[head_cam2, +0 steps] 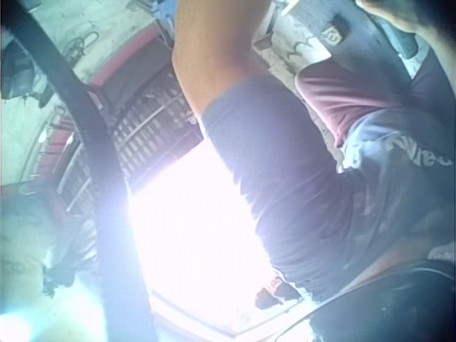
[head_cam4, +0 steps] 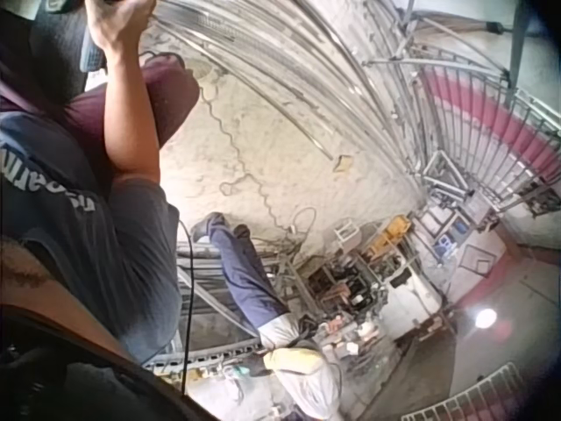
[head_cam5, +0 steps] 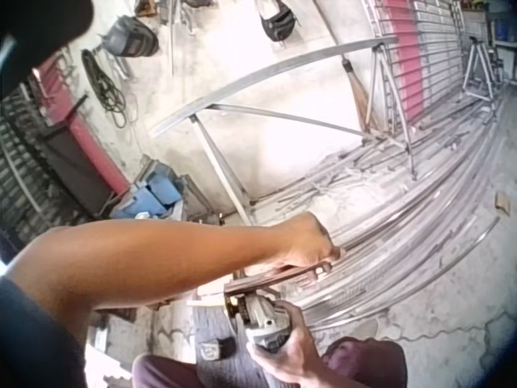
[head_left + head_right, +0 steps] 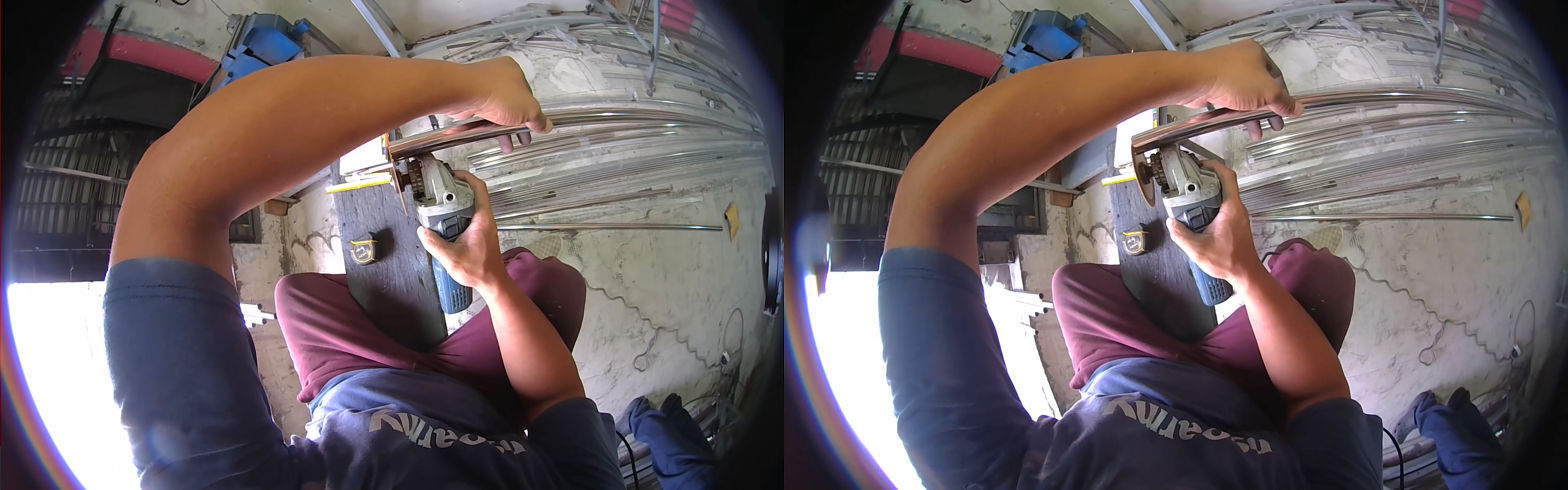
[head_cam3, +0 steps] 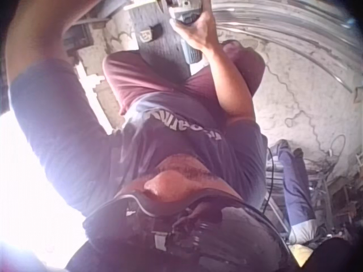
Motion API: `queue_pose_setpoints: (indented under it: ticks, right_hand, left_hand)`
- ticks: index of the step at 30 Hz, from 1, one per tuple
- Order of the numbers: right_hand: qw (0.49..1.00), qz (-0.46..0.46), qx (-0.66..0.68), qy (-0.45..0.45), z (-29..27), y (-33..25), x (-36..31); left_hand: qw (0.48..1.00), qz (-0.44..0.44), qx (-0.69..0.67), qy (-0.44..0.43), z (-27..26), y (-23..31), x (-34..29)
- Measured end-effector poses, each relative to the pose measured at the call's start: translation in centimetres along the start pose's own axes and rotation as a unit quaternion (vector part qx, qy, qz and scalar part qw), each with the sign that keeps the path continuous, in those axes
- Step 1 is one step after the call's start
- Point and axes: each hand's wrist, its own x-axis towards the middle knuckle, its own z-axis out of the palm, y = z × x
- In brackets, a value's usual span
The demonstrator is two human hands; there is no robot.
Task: Grinding, measuring, and marking metal pipes in a fabrication workshop.
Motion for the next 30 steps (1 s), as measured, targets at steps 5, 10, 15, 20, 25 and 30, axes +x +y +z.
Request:
queue_pose_setpoints:
  ticks: [5,10,15,20,25,30]
  right_hand:
    - [1.000,-0.007,-0.010,0.004,0.0,-0.4,0.1]
    - [1.000,0.006,0.002,-0.028,-0.6,0.1,0.5]
    - [0.988,0.104,0.047,-0.109,-0.9,2.3,1.4]
    - [0.949,0.256,0.165,-0.083,1.2,5.0,2.3]
    - [0.905,0.305,0.286,-0.081,2.3,7.6,3.7]
    - [0.868,0.418,0.257,-0.078,5.1,10.3,4.2]
  left_hand:
    - [0.998,0.014,0.049,0.039,-0.2,0.0,0.4]
    - [0.995,0.012,0.080,0.061,0.0,0.1,0.6]
    - [0.985,0.022,0.161,0.049,-0.6,1.2,-1.6]
    - [0.939,0.028,0.343,-0.005,-1.5,1.5,-8.6]
    - [0.959,0.014,0.279,0.046,-0.1,-4.2,-22.2]
    - [0.932,-0.005,0.283,0.226,3.1,-9.0,-35.9]
